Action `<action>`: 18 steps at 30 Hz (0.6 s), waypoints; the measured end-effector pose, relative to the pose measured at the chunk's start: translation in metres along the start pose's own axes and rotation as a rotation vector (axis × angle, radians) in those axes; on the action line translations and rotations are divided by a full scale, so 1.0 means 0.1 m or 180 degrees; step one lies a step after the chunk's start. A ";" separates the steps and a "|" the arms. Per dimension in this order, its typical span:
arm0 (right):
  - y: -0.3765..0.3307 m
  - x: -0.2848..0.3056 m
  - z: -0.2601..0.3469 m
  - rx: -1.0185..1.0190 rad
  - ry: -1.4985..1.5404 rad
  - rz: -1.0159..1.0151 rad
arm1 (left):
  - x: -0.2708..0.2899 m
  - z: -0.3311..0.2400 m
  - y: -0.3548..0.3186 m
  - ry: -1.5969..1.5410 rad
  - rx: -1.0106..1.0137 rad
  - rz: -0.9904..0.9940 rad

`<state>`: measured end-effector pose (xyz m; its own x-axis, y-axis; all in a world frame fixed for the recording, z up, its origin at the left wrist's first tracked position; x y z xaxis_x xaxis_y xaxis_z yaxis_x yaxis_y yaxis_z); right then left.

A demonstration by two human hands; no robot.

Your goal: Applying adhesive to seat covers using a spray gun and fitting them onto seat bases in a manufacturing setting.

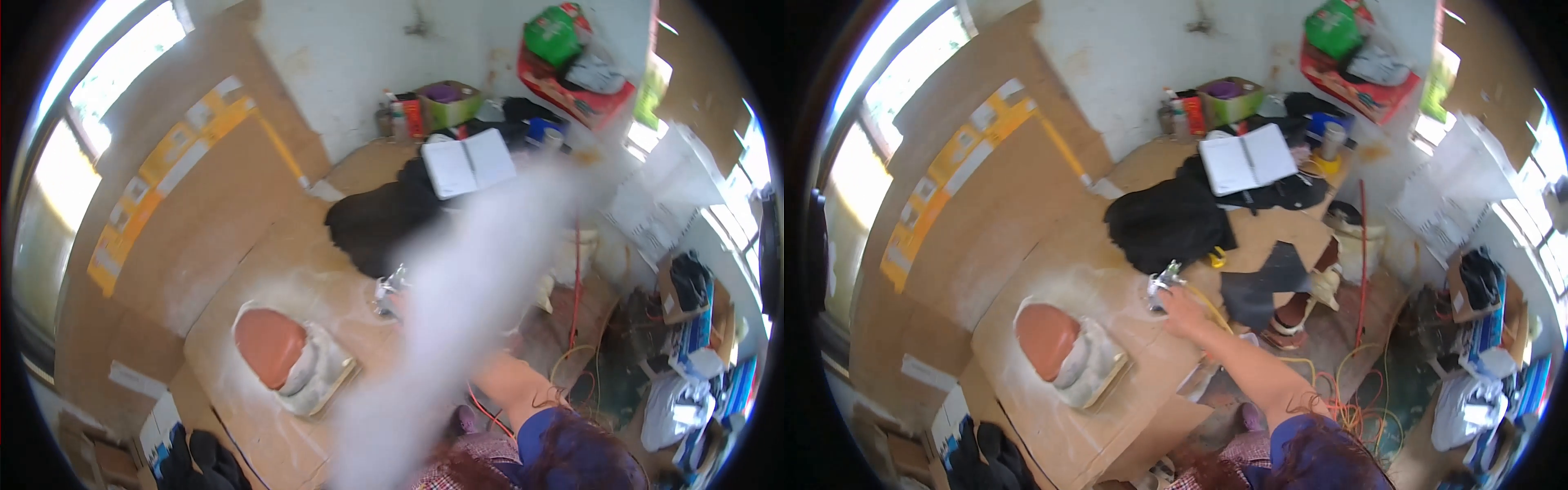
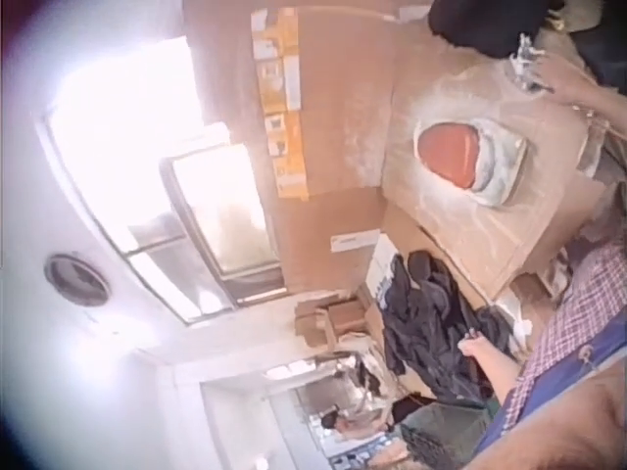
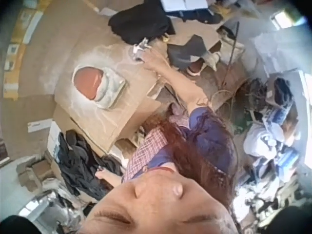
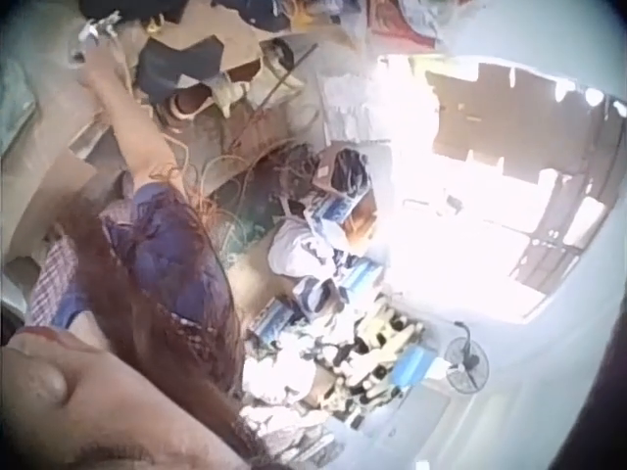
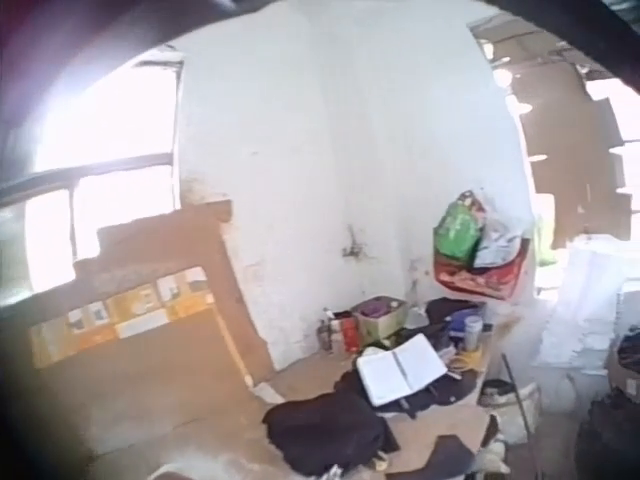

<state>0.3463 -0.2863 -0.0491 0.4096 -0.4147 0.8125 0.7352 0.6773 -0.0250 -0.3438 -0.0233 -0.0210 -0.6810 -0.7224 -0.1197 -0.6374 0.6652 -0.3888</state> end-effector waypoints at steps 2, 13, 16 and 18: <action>-0.40 -0.09 -0.38 0.0115 0.0078 -0.0364 | -0.73 0.19 -0.65 0.0461 -0.0200 0.0826; -5.72 -0.61 -3.26 -0.3177 0.2570 -0.1689 | -2.78 1.58 -3.28 0.3109 -0.2243 0.3622; -6.34 0.00 -2.99 -0.3173 0.4741 -0.3502 | -2.62 1.73 -3.92 0.1903 -0.1380 0.3976; -6.89 0.28 -3.24 -0.3106 0.4226 -0.3918 | -2.40 2.11 -4.43 0.1471 -0.0400 0.4517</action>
<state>0.0261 -0.9618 -0.1976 -0.6923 -0.6997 -0.1766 0.6714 -0.5348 -0.5131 0.1780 -0.1843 -0.0124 -0.7787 0.6271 -0.0191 0.6246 0.7720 -0.1178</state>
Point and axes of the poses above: each hand's wrist, its own y-axis towards the middle knuckle, its own x-axis out of the back of the hand, z = x × y, the point moved 6 cm from there along y, towards the middle knuckle, and after that the axes turned 14 degrees about z, right-handed, at the moved point
